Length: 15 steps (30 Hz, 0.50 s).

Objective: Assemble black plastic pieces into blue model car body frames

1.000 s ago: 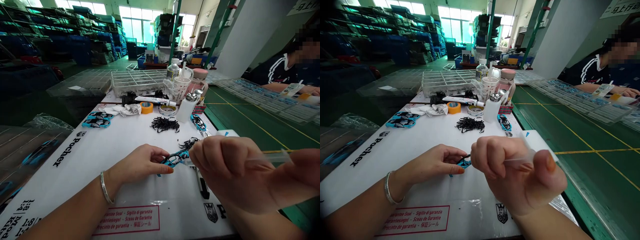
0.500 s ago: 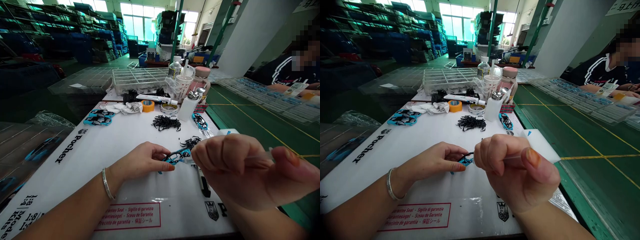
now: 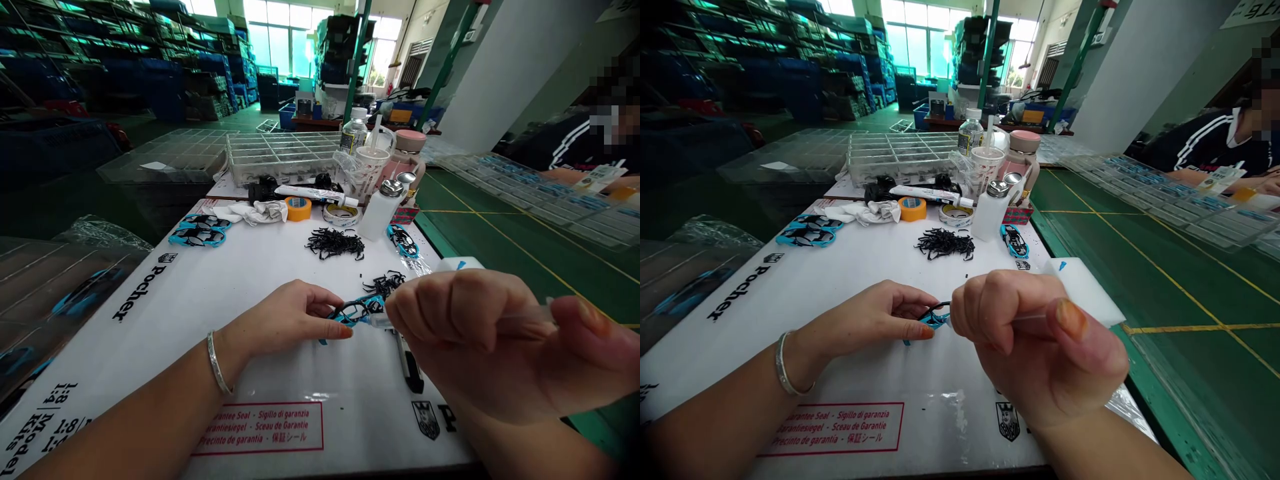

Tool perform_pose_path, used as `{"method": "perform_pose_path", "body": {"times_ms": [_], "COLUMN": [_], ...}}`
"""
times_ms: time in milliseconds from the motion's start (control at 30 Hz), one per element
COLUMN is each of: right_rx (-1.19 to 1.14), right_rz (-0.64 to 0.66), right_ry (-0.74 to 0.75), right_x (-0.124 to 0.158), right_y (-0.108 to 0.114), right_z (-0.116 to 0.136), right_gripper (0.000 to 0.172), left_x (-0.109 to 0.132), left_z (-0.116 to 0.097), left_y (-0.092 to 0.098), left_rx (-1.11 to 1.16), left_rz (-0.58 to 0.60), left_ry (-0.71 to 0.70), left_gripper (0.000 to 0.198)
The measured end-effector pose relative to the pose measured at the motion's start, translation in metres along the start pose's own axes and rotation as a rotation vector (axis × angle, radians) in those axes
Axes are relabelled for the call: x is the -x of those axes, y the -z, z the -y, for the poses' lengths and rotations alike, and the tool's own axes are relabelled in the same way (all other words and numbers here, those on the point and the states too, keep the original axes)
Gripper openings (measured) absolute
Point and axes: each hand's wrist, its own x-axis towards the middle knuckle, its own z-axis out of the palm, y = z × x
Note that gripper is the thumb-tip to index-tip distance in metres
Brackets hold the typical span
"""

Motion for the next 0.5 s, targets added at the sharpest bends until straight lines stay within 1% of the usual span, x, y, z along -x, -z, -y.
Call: {"method": "perform_pose_path", "body": {"times_ms": [300, 500], "right_rx": [0.011, 0.01], "right_rz": [0.017, 0.018], "right_ry": [0.015, 0.021], "right_x": [-0.0009, -0.0018], "right_y": [-0.0002, -0.0003], "right_z": [-0.0017, -0.0027], "right_gripper": [0.049, 0.05], "left_x": [0.0001, 0.0002], "left_z": [0.0, 0.0005], "left_y": [0.0004, 0.0003], "left_rx": [0.01, 0.02], "left_rz": [0.014, 0.034], "left_ry": [-0.008, -0.008], "left_gripper": [0.04, 0.034]}}
